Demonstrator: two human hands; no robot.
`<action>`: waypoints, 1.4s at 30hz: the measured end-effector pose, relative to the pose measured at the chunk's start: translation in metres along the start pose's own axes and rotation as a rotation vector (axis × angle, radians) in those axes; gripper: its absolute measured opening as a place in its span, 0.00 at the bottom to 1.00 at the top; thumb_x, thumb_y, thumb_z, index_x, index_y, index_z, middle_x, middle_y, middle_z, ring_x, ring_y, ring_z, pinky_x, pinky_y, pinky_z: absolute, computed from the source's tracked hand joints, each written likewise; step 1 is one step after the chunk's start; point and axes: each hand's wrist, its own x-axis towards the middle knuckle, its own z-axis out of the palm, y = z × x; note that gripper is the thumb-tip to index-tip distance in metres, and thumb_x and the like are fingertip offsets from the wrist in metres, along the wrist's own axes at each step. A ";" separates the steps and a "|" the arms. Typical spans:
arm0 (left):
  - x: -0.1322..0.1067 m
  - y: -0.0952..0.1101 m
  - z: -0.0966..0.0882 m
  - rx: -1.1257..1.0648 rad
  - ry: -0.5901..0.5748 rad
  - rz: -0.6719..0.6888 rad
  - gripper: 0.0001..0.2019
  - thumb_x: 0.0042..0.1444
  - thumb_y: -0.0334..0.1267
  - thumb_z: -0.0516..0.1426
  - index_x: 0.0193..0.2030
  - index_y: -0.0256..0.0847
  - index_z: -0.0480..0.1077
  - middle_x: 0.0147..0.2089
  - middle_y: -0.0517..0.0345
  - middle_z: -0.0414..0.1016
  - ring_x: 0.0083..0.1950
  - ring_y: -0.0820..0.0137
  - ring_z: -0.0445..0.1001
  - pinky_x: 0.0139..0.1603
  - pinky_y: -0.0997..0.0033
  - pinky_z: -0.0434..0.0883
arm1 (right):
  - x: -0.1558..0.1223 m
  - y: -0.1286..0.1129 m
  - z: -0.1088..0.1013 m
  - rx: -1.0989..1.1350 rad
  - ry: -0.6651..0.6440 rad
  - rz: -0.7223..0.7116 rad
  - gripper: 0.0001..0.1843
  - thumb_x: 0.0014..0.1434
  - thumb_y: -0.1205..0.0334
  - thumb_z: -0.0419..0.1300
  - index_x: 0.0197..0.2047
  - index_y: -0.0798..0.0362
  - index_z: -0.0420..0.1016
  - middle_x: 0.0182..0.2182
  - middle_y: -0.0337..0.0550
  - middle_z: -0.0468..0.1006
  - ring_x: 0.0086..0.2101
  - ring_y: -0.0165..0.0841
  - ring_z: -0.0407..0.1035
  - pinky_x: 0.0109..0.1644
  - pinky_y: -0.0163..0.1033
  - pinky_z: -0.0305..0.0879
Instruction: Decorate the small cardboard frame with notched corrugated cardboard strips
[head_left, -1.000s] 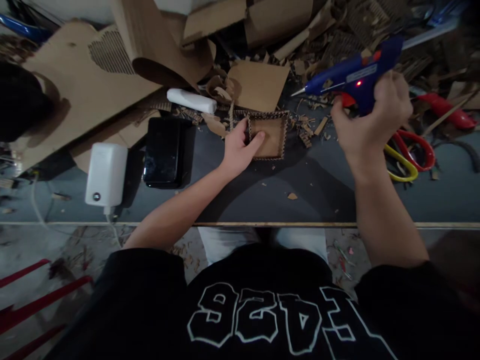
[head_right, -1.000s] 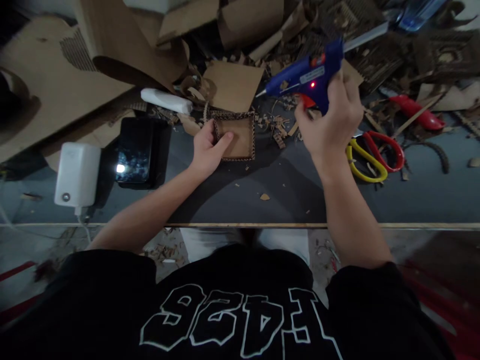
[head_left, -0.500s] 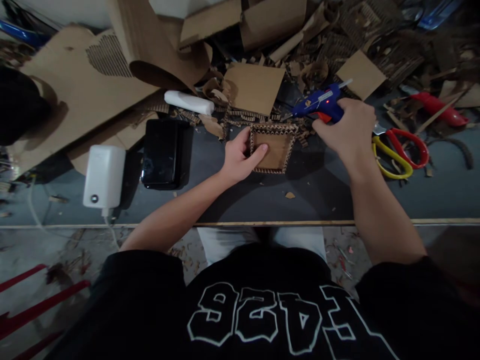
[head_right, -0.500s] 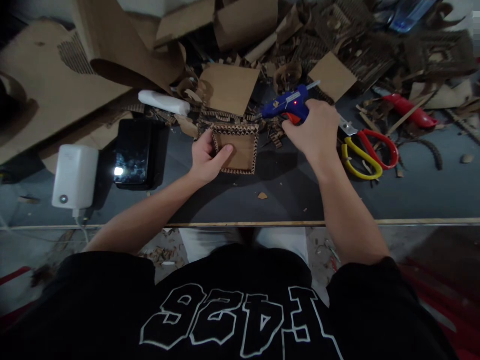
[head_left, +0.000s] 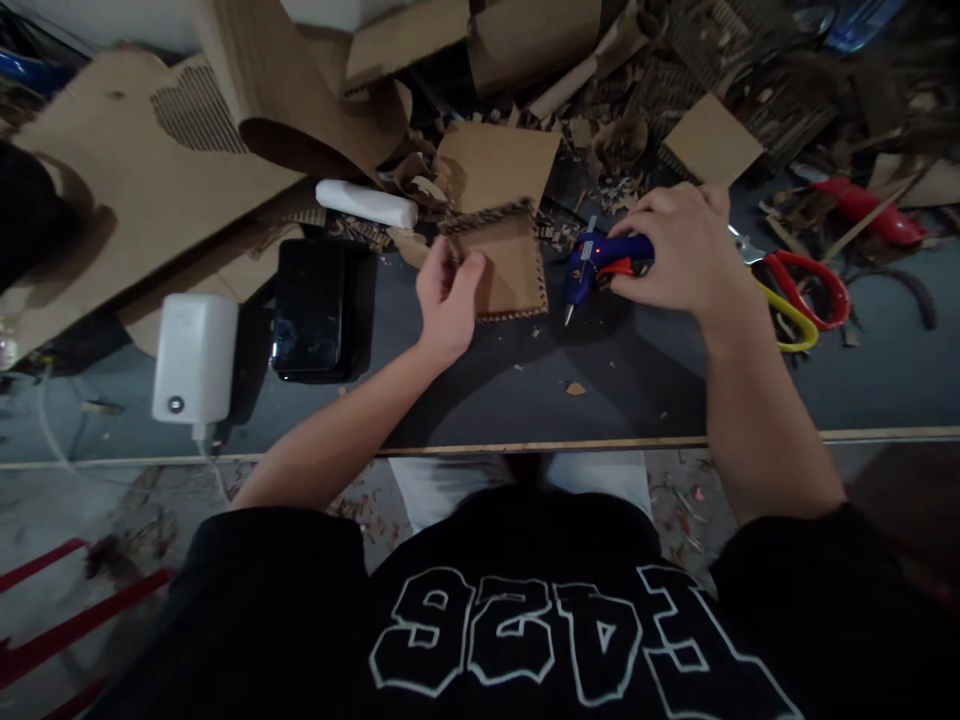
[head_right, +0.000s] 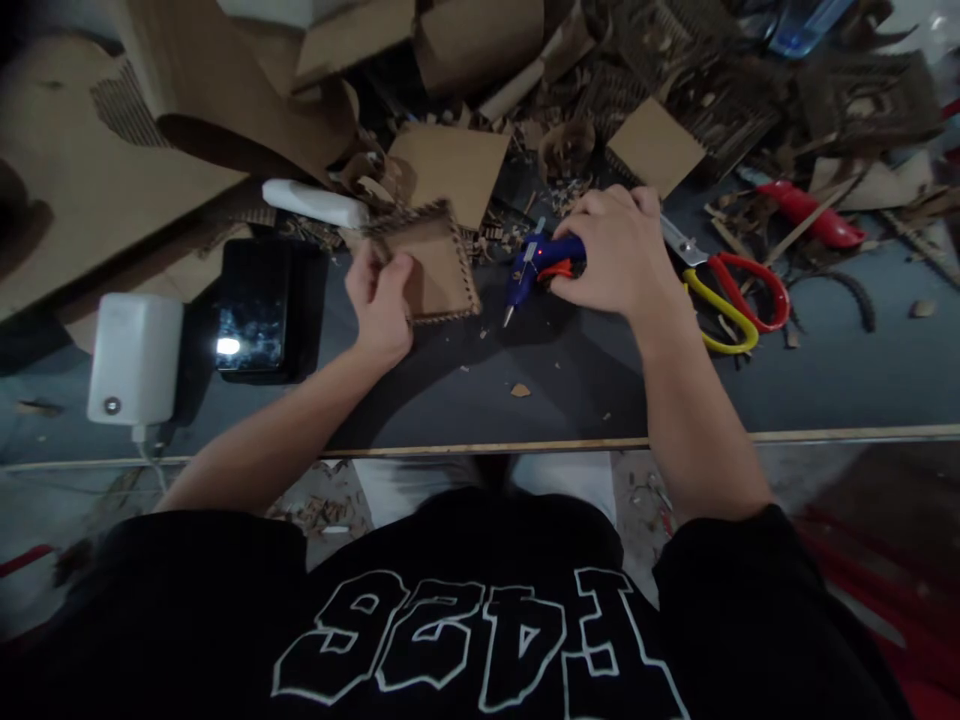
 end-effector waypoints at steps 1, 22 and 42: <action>-0.003 0.003 0.002 0.014 -0.068 0.007 0.24 0.68 0.66 0.63 0.47 0.45 0.78 0.40 0.61 0.80 0.40 0.71 0.80 0.44 0.70 0.79 | -0.002 0.001 -0.003 0.022 -0.007 -0.012 0.26 0.56 0.46 0.73 0.54 0.50 0.84 0.57 0.60 0.81 0.62 0.64 0.71 0.68 0.72 0.63; -0.019 0.065 0.012 0.336 -0.401 0.127 0.22 0.75 0.61 0.54 0.44 0.44 0.72 0.27 0.67 0.70 0.25 0.77 0.63 0.26 0.73 0.61 | -0.009 -0.073 0.037 0.383 0.587 -0.249 0.07 0.67 0.50 0.68 0.45 0.40 0.84 0.42 0.43 0.85 0.50 0.49 0.80 0.63 0.65 0.72; -0.019 0.053 0.010 0.300 -0.354 0.106 0.20 0.74 0.61 0.56 0.43 0.46 0.72 0.29 0.66 0.67 0.27 0.75 0.61 0.31 0.71 0.64 | -0.009 -0.071 0.028 0.277 0.691 -0.273 0.04 0.69 0.54 0.66 0.43 0.41 0.83 0.40 0.42 0.87 0.43 0.46 0.82 0.54 0.60 0.77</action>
